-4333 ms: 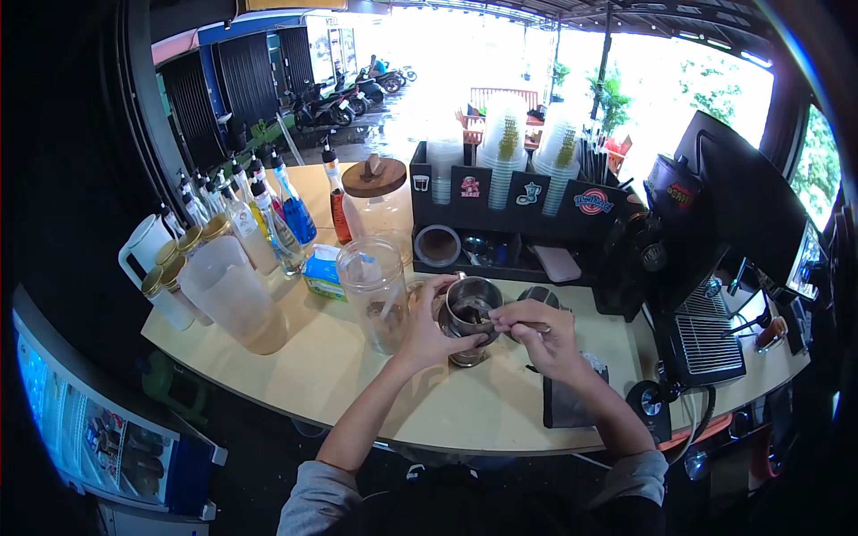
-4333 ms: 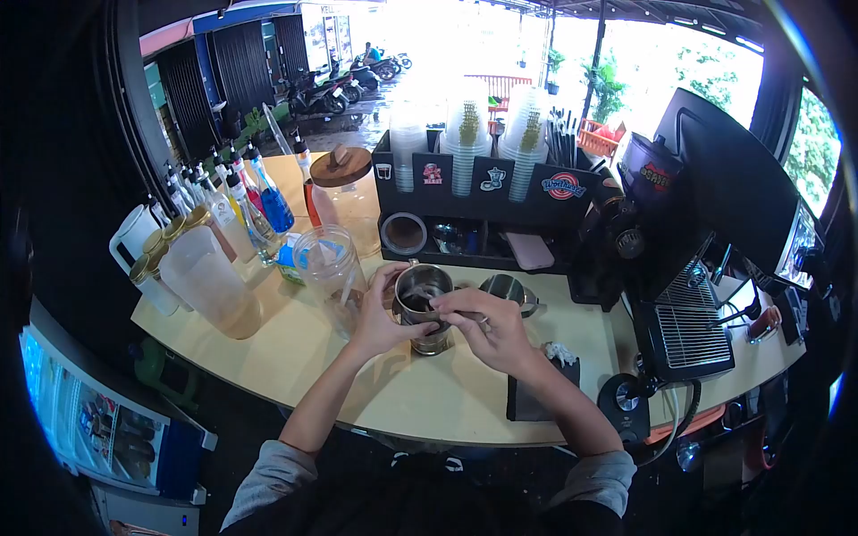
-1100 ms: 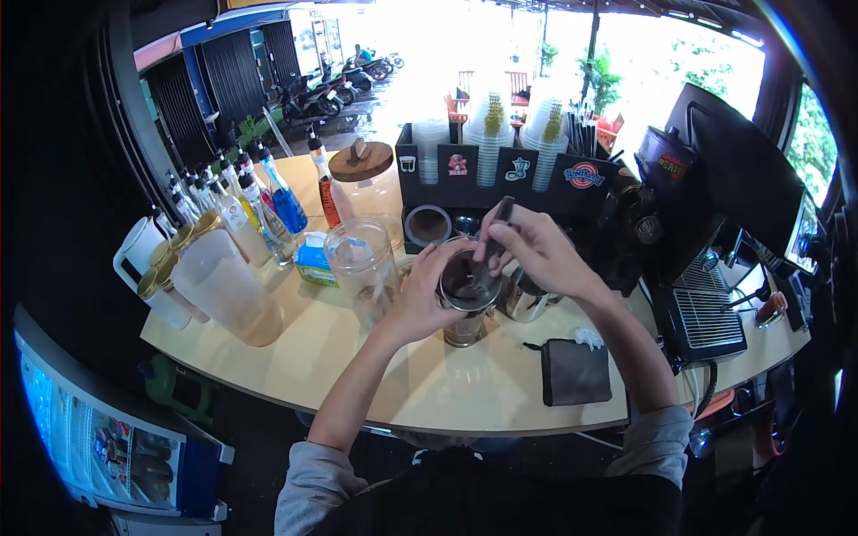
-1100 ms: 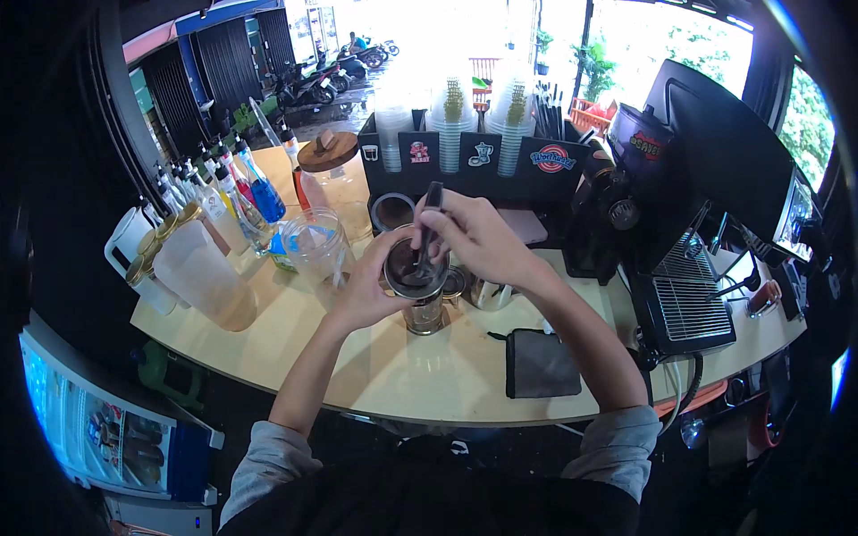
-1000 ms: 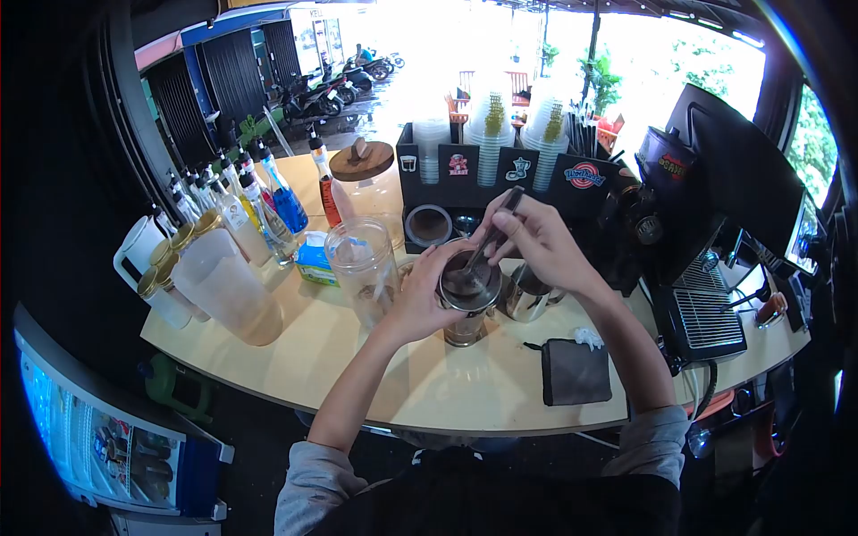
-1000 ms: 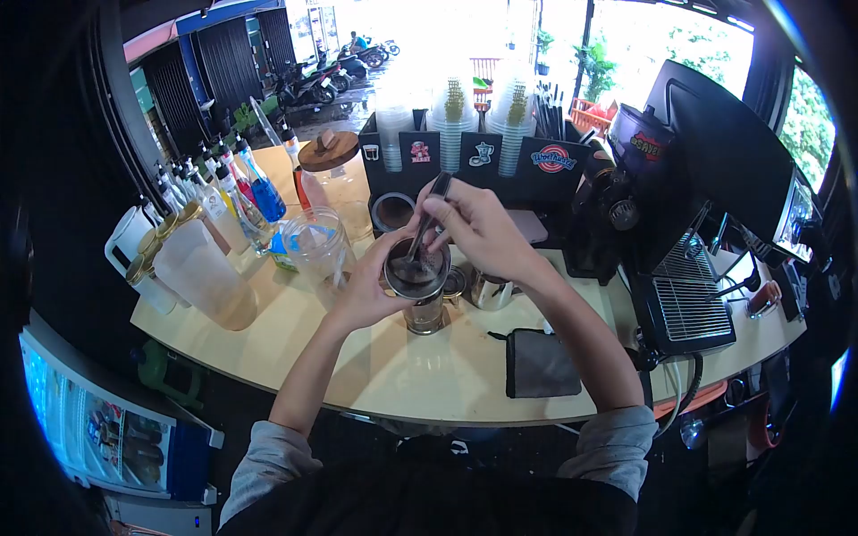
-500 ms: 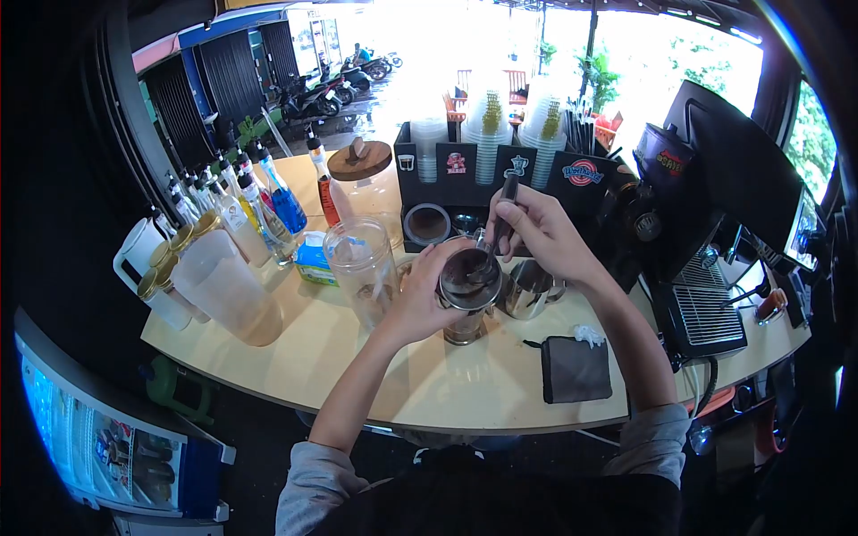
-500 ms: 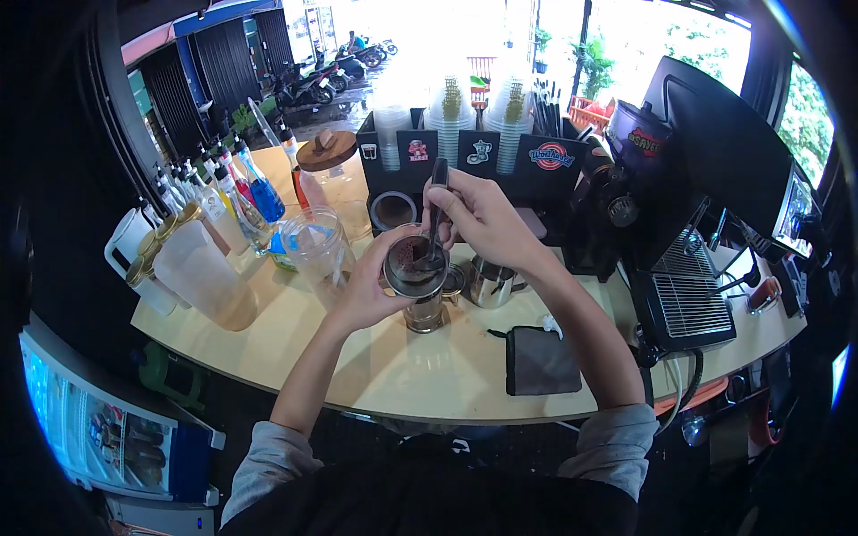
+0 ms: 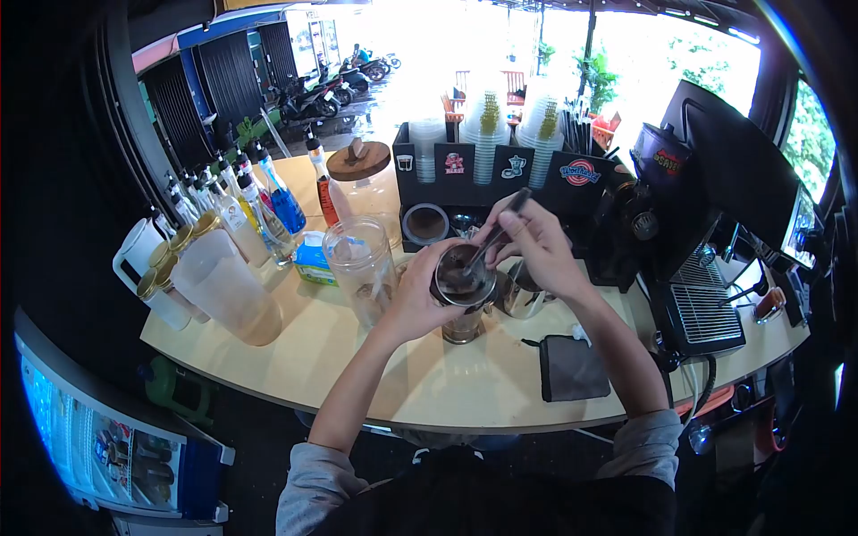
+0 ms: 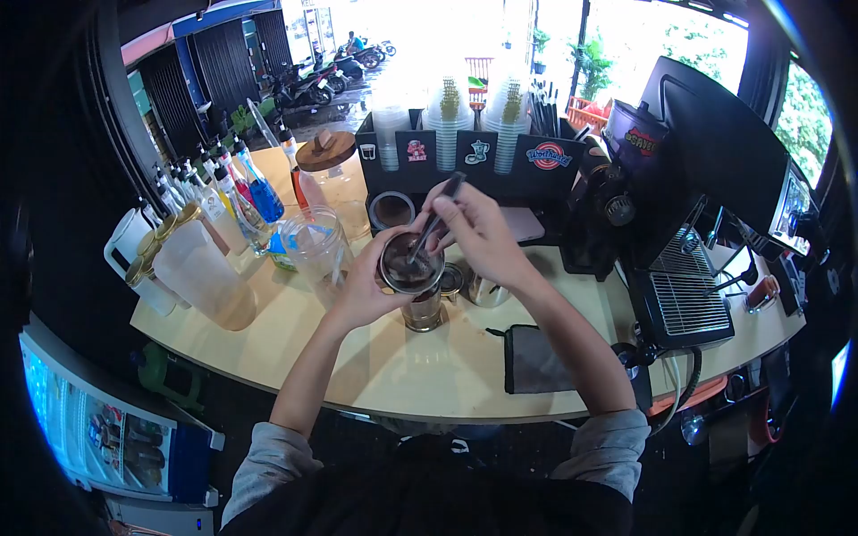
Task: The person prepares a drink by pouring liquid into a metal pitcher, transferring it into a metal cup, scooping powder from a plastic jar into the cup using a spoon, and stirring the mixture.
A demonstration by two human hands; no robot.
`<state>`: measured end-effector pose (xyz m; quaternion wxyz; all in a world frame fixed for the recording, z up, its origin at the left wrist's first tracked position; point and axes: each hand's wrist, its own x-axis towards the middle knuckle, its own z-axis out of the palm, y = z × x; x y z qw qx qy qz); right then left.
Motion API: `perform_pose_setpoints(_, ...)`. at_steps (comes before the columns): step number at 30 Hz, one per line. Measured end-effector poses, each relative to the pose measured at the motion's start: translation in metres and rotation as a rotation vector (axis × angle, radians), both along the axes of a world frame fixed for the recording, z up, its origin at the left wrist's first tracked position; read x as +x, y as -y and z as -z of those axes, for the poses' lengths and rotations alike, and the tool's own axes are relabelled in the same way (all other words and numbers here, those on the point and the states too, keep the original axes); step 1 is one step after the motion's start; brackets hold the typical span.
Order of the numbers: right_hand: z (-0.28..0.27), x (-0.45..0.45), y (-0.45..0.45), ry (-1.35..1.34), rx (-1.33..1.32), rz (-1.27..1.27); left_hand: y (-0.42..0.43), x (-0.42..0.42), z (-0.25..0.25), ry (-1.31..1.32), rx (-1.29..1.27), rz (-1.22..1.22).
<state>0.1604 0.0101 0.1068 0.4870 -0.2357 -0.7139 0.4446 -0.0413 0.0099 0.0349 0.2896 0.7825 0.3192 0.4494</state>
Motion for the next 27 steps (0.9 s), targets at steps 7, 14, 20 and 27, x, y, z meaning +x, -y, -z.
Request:
perform_pose_setpoints(7,-0.003,0.034,0.012,-0.460,-0.010,0.154,0.002,0.003,-0.011,-0.024,0.051,-0.148)
perform_pose_setpoints(14,0.025,0.059,0.028,-0.519,0.164,0.308,-0.004,0.002,-0.007,0.055,0.010,-0.168)
perform_pose_setpoints(20,0.089,0.046,0.032,-0.119,0.086,0.362,-0.002,0.003,-0.008,0.050,0.000,-0.204)
perform_pose_setpoints(27,0.135,0.037,0.033,0.326,0.077,0.363,0.001,0.003,-0.008,0.054,0.021,-0.217)
